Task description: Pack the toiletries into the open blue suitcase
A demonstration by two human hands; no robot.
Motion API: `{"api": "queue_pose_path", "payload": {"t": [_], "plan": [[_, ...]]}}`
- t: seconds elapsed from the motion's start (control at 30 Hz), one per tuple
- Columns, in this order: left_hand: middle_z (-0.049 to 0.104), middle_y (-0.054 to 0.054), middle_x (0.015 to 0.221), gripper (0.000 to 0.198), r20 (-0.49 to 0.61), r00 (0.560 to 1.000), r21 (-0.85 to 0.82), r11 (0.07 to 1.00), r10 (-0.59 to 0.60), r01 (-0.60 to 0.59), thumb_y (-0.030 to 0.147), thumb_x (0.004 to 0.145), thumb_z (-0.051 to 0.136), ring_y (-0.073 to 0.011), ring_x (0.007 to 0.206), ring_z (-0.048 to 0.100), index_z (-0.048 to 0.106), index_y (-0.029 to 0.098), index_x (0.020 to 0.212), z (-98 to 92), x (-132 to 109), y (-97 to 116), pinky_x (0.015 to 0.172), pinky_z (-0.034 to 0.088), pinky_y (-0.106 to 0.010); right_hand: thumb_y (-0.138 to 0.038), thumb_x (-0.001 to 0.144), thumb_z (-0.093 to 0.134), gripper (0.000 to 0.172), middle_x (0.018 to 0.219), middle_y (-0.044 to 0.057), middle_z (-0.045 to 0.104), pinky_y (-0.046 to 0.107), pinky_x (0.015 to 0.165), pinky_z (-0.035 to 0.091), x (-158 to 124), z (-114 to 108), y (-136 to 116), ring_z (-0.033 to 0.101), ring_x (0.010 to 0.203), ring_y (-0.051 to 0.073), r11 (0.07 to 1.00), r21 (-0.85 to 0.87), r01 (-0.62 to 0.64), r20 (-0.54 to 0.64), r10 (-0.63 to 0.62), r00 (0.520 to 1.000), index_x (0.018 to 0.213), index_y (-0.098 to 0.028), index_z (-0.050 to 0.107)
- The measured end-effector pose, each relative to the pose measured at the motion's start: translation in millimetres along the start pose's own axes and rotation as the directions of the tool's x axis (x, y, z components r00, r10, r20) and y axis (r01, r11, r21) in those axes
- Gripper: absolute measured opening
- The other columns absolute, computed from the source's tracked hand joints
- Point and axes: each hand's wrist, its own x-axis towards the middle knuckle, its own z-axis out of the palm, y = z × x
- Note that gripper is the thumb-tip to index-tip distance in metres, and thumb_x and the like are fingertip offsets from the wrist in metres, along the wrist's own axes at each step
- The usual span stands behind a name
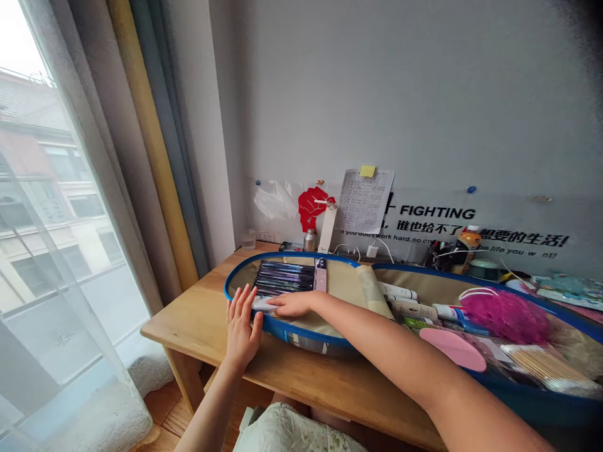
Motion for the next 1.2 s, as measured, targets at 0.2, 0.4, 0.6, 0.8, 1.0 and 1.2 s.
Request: {"api": "queue_pose_path", "payload": {"t": [0.2, 0.4, 0.6, 0.8, 1.0, 1.2], "plan": [[0.046, -0.010, 0.150, 0.048, 0.011, 1.000, -0.007, 1.000, -0.017, 0.017, 0.036, 0.099, 0.037, -0.0272, 0.145, 0.032, 0.045, 0.024, 0.145, 0.6, 0.5, 0.2, 0.120, 0.019, -0.054, -0.039, 0.090, 0.047, 0.070, 0.162, 0.007, 0.024, 0.042, 0.124, 0.016, -5.4, 2.7, -1.5, 0.023, 0.150, 0.026, 0.997, -0.058, -0.048, 0.011, 0.048, 0.999, 0.155, -0.018, 0.030], [0.048, -0.010, 0.148, 0.047, 0.010, 1.000, -0.009, 1.000, -0.027, 0.027, 0.037, 0.099, 0.036, -0.0269, 0.144, 0.032, 0.048, 0.024, 0.142, 0.1, 0.5, 1.9, 0.120, 0.020, -0.054, -0.067, 0.091, 0.033, 0.079, 0.164, 0.006, 0.017, 0.056, 0.123, 0.002, -10.4, 10.2, -6.6, 0.007, 0.152, 0.031, 0.988, -0.089, -0.128, 0.010, 0.129, 0.992, 0.157, -0.025, 0.020], [0.049, -0.010, 0.147, 0.046, 0.017, 0.999, -0.004, 0.999, -0.035, 0.035, 0.038, 0.099, 0.035, -0.0266, 0.144, 0.033, 0.052, 0.024, 0.139, -0.3, 0.7, 1.9, 0.119, 0.020, -0.054, -0.066, 0.095, 0.024, 0.074, 0.165, 0.006, 0.010, 0.058, 0.122, 0.004, -10.0, 16.8, -7.7, 0.003, 0.152, 0.030, 0.987, -0.058, -0.152, 0.002, 0.153, 0.988, 0.157, -0.026, 0.018], [0.049, -0.010, 0.147, 0.046, 0.002, 1.000, -0.016, 1.000, -0.018, 0.019, 0.040, 0.099, 0.036, -0.0276, 0.142, 0.035, 0.052, 0.025, 0.139, -0.1, 1.6, 0.7, 0.119, 0.020, -0.053, -0.043, 0.101, 0.022, 0.057, 0.163, 0.005, 0.020, 0.049, 0.125, 0.010, -6.6, 12.7, -3.6, 0.013, 0.152, 0.024, 0.990, -0.040, -0.136, -0.021, 0.136, 0.991, 0.155, -0.025, 0.027], [0.050, -0.010, 0.146, 0.046, 0.014, 1.000, 0.000, 1.000, -0.003, 0.003, 0.040, 0.099, 0.037, -0.0282, 0.142, 0.035, 0.051, 0.025, 0.140, -0.1, 0.9, -0.1, 0.119, 0.020, -0.053, -0.046, 0.093, 0.048, 0.067, 0.163, 0.007, 0.020, 0.051, 0.124, 0.010, -5.9, 19.3, -1.7, 0.015, 0.151, 0.027, 0.992, -0.044, -0.121, -0.059, 0.118, 0.991, 0.154, -0.025, 0.031], [0.051, -0.010, 0.146, 0.045, 0.008, 1.000, 0.001, 1.000, 0.006, -0.006, 0.039, 0.098, 0.038, -0.0276, 0.142, 0.035, 0.052, 0.025, 0.139, 0.5, 0.3, -1.2, 0.119, 0.019, -0.051, -0.044, 0.091, 0.052, 0.071, 0.162, 0.007, 0.023, 0.047, 0.124, 0.014, -9.2, 21.1, -3.4, 0.019, 0.151, 0.027, 0.994, -0.033, -0.107, -0.101, 0.104, 0.989, 0.155, -0.023, 0.030]]}}
